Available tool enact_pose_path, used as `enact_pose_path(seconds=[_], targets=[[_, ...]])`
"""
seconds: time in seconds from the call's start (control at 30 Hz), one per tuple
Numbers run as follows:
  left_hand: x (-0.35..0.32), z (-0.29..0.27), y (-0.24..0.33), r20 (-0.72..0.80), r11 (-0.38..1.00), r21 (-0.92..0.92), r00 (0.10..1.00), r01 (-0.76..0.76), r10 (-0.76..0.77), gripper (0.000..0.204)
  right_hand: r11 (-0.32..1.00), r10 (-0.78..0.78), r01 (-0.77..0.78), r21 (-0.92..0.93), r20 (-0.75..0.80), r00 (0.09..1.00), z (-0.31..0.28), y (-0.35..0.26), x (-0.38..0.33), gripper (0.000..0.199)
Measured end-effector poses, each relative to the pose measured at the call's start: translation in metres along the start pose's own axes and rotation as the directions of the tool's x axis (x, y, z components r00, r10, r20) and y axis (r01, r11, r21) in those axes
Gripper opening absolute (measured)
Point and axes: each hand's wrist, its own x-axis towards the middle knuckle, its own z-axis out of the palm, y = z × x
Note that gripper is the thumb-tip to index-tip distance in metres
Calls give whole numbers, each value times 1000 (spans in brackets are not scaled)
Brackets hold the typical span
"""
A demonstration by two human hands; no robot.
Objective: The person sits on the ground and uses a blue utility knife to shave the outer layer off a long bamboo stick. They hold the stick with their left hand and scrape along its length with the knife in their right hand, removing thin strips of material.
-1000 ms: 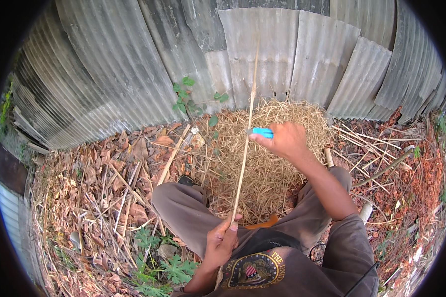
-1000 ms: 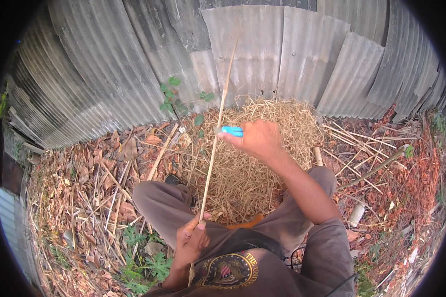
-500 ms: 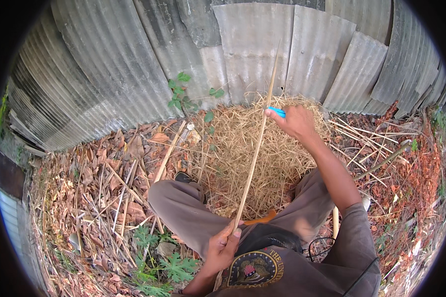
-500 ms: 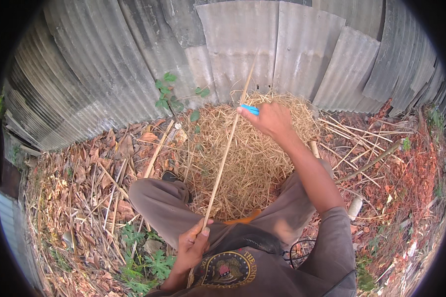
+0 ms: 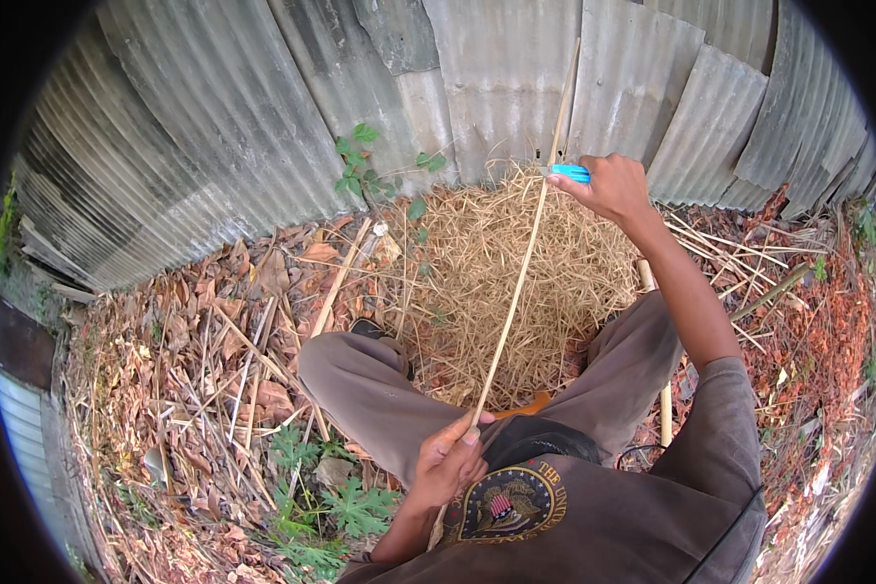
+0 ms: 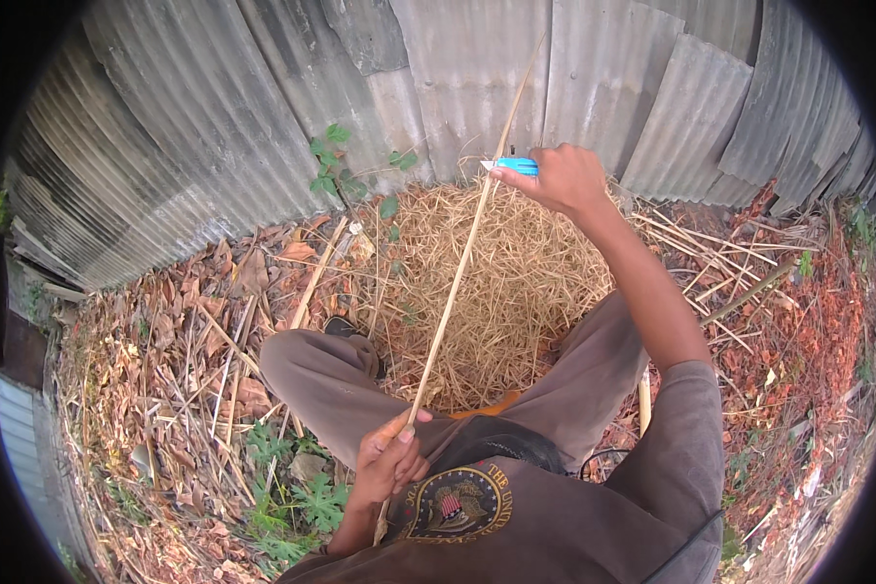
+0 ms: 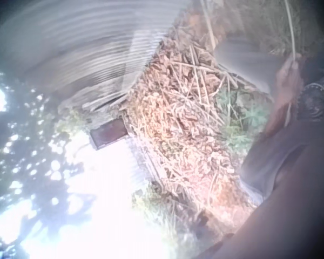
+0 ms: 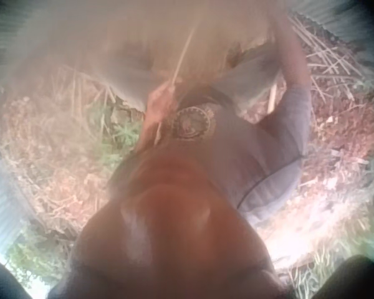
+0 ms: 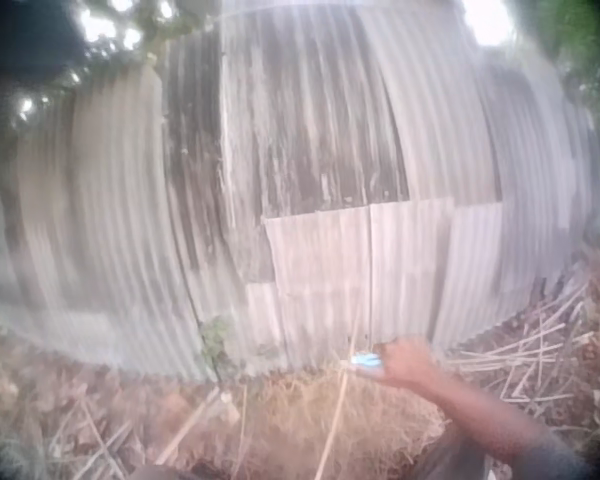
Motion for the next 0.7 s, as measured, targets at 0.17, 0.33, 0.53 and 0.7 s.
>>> enact_pose_path(seconds=[0.17, 0.33, 0.53, 0.7], targets=[[8, -3, 2, 107, 993, -115, 994, -17, 29, 37, 913, 146, -236, 334, 272, 951, -28, -41, -25, 82], [19, -4, 16, 23, 992, 63, 994, -107, 105, 37, 884, -385, 317, 343, 154, 910, -29, -119, -127, 67], [18, 0, 23, -86, 942, 305, 982, -136, 170, 36, 906, -371, 360, 222, 7, 929, -10, -125, -115, 68], [12, -1, 9, -79, 971, 185, 983, -148, 165, 35, 970, -155, 147, 193, 24, 988, 5, -97, -74, 75]])
